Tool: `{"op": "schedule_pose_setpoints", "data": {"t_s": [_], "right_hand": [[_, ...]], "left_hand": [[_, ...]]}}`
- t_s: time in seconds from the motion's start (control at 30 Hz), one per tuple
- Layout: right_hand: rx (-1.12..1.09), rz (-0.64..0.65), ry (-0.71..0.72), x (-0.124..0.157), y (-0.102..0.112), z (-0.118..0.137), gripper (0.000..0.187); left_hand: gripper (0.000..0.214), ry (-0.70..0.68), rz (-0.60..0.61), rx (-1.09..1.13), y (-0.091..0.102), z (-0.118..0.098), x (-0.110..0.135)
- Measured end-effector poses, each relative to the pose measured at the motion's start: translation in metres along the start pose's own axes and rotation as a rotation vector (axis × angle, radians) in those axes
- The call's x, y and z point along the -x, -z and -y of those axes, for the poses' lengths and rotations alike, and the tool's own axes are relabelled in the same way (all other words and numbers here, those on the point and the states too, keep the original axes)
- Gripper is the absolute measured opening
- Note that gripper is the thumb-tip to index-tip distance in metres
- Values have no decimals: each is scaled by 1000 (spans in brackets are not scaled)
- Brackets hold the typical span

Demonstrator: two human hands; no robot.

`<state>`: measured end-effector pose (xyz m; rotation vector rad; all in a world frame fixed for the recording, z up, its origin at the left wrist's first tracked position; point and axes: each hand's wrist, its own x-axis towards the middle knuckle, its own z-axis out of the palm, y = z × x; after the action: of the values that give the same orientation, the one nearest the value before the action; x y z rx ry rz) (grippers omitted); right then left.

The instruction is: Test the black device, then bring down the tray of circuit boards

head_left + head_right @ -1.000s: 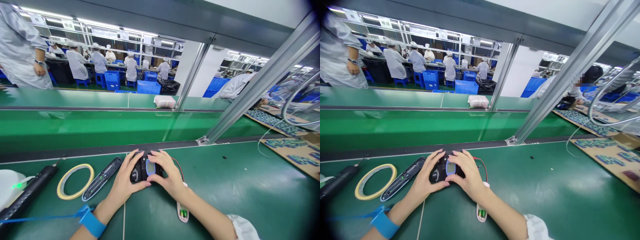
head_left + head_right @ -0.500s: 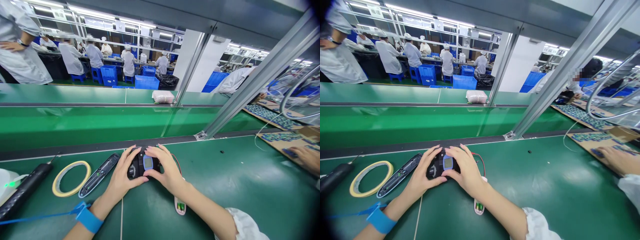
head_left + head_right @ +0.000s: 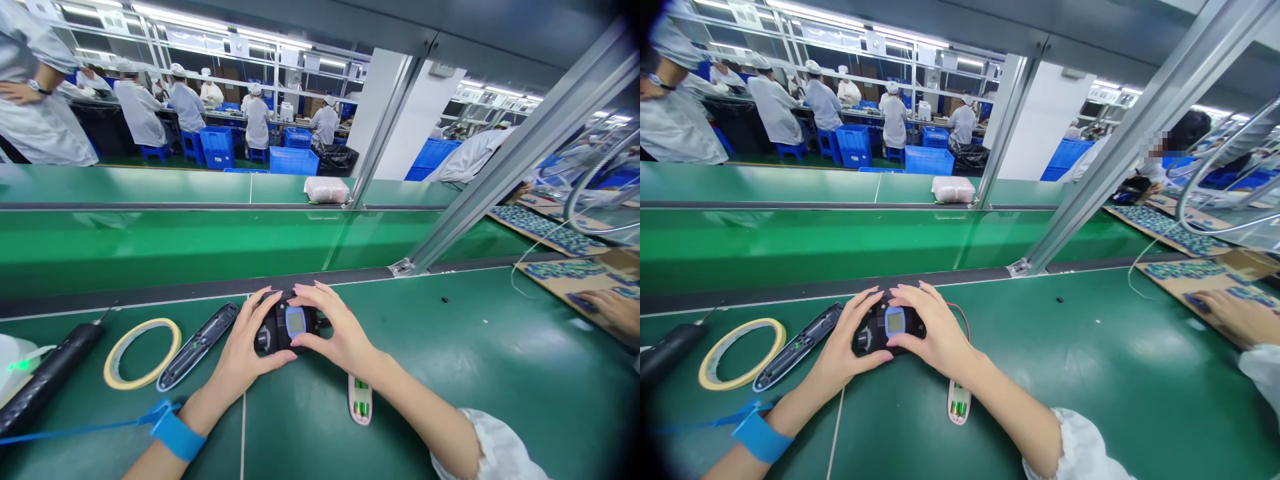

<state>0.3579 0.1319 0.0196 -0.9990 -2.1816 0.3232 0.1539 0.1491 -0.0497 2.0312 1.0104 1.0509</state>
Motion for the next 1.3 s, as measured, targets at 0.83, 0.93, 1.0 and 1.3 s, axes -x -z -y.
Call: {"op": "schedule_pose_setpoints", "data": {"t_s": [0.83,0.93,1.0,1.3], "right_hand": [[-31,-57,-50,7,-13,-8,51],[-11,-48,-53,7,-13,-7,52],[-4,-41,-61,7,-12,-7,55],[-13,-31,-67,6,-12,-8,58]], "left_hand": [[60,-41,-69,-107,-1,-12,-7],[60,-42,-65,-109,0,-14,-7],[60,-45,-61,-116,0,-14,-7],[60,-50,-65,-113,-1,-14,-7]]}}
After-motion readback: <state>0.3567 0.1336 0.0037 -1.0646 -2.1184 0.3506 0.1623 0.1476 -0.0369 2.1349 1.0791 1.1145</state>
